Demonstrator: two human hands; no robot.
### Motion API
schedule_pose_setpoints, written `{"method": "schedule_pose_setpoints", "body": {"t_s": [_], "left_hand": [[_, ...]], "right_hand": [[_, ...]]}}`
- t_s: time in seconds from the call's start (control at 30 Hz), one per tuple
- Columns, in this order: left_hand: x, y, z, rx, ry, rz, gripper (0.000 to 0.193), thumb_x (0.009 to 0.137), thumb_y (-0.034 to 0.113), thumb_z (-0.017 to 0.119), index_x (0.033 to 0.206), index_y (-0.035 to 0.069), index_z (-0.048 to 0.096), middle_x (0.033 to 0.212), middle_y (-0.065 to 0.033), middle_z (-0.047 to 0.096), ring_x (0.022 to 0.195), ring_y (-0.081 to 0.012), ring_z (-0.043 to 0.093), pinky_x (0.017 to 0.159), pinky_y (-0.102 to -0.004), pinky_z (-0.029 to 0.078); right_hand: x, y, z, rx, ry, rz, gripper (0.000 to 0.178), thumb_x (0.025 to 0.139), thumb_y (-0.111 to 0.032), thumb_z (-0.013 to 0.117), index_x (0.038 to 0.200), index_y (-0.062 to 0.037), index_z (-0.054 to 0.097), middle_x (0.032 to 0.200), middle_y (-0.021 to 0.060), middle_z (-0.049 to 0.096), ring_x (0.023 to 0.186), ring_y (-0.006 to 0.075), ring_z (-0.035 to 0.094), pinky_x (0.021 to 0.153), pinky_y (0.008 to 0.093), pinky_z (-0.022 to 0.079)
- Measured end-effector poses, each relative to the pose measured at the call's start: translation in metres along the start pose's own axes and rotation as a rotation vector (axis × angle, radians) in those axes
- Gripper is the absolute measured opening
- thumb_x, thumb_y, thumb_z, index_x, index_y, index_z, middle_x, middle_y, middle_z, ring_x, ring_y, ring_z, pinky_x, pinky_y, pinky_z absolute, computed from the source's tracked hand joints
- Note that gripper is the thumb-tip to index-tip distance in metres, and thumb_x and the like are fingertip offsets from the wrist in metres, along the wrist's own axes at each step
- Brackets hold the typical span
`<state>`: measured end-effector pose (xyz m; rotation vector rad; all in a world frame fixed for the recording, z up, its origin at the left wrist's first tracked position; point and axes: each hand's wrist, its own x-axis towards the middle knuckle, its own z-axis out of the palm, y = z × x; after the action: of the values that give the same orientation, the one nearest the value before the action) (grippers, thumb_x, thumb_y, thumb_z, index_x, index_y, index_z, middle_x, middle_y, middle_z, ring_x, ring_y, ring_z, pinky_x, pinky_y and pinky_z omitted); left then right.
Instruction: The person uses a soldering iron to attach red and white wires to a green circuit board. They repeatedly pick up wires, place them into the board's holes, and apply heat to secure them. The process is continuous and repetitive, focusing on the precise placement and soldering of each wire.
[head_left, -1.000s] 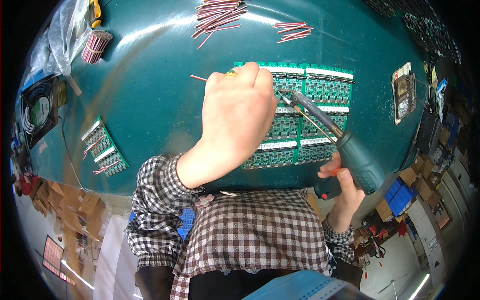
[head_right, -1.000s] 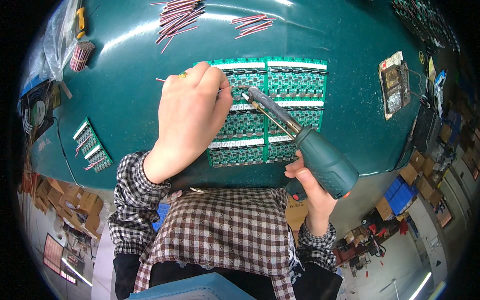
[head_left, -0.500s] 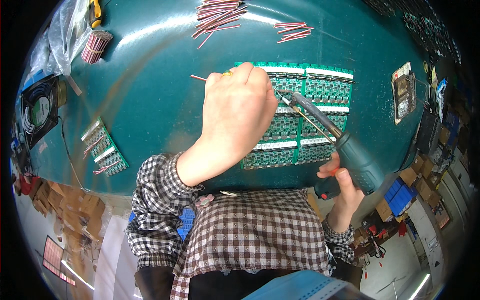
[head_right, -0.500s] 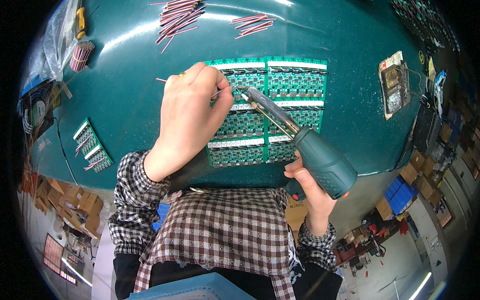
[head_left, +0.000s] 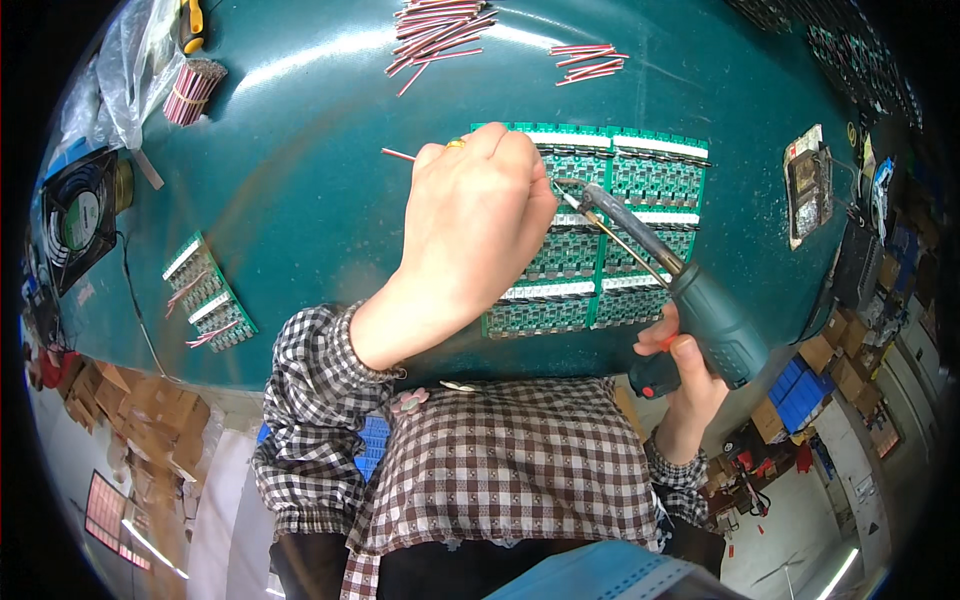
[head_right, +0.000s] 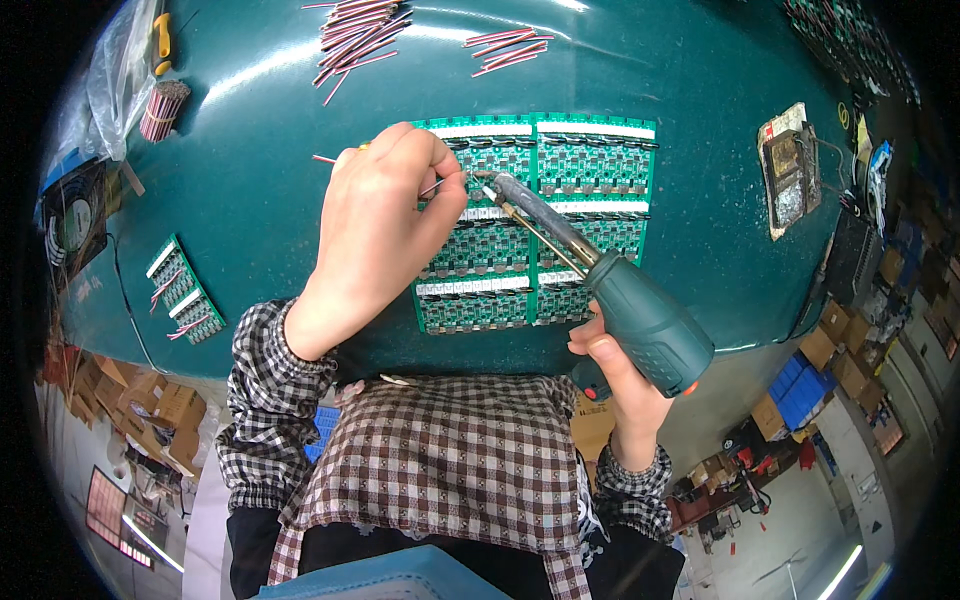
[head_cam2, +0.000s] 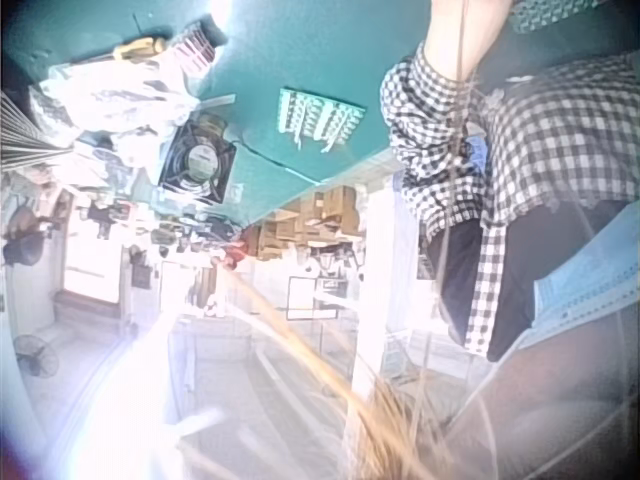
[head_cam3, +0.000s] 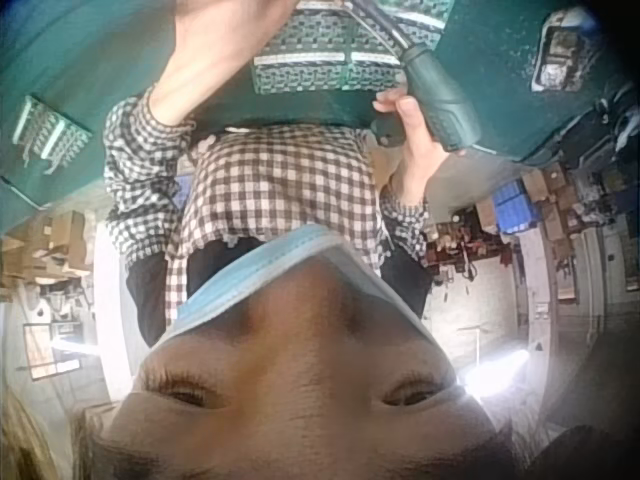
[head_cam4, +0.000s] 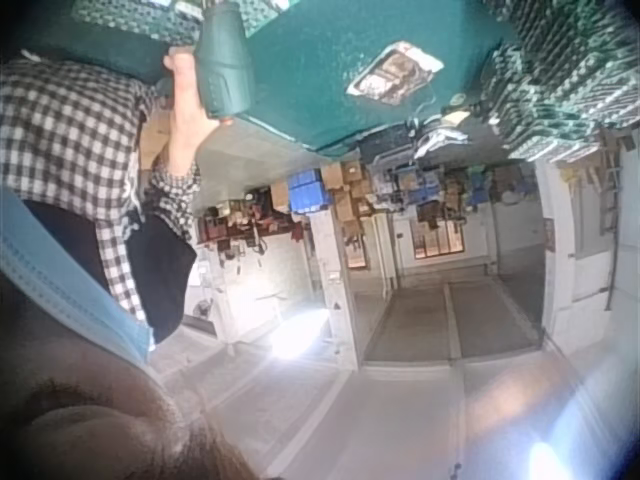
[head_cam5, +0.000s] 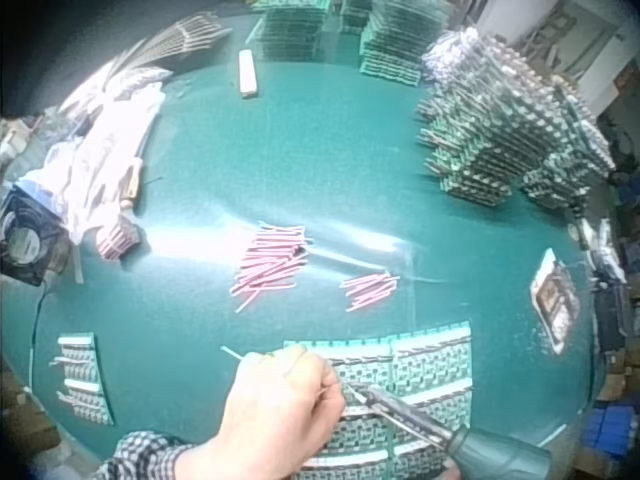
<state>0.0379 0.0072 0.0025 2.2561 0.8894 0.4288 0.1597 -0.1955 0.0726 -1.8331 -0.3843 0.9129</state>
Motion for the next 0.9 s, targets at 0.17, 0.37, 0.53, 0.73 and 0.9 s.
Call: {"method": "schedule_pose_setpoints", "body": {"t_s": [0.17,0.37,0.53,0.73,0.9], "left_hand": [[-0.0004,0.0004,-0.0020,0.013,-0.016,-0.020,0.012,0.072,0.005,0.068,0.076,0.007,0.057,0.074,-0.0036,0.057,0.062,-0.0205,0.054,0.064,-0.0337,0.037],[0.0001,0.0011,0.0006,-0.015,0.000,-0.011,0.009,0.072,0.005,0.064,0.072,0.005,0.055,0.070,-0.0095,0.055,0.068,-0.0276,0.057,0.064,-0.0386,0.037],[-0.0004,0.0013,0.0004,0.000,0.004,-0.013,0.009,0.072,0.005,0.064,0.072,0.004,0.055,0.069,-0.0095,0.055,0.068,-0.0276,0.057,0.064,-0.0386,0.037],[-0.0013,0.0019,0.0005,-0.011,0.015,-0.011,0.009,0.072,0.006,0.064,0.072,0.005,0.055,0.069,-0.0087,0.055,0.066,-0.0274,0.057,0.063,-0.0384,0.037],[-0.0018,0.0017,0.0003,0.003,-0.011,-0.028,0.011,0.073,0.006,0.066,0.075,0.006,0.056,0.072,-0.0057,0.056,0.064,-0.0223,0.055,0.065,-0.0352,0.037]], "right_hand": [[0.0009,-0.0016,0.0000,-0.012,-0.005,0.004,0.048,0.083,-0.025,0.068,0.109,0.0133,0.055,0.080,0.0173,0.064,0.067,0.0244,0.066,0.056,0.0331,0.059],[0.0001,-0.0021,-0.0002,0.091,-0.006,0.025,0.035,0.082,-0.009,0.069,0.109,0.0094,0.058,0.080,0.0150,0.066,0.071,0.0218,0.066,0.066,0.0324,0.057],[0.0000,-0.0012,-0.0007,0.093,-0.017,0.027,0.034,0.082,-0.007,0.068,0.110,0.0095,0.058,0.081,0.0148,0.066,0.072,0.0216,0.066,0.066,0.0325,0.057],[-0.0003,-0.0002,-0.0006,0.096,-0.025,0.022,0.034,0.082,-0.007,0.068,0.110,0.0098,0.058,0.081,0.0151,0.066,0.072,0.0219,0.066,0.066,0.0328,0.058],[-0.0019,0.0005,-0.0011,0.064,0.001,0.002,0.037,0.083,-0.013,0.067,0.109,0.0114,0.057,0.080,0.0164,0.065,0.071,0.0230,0.066,0.063,0.0327,0.058]]}}
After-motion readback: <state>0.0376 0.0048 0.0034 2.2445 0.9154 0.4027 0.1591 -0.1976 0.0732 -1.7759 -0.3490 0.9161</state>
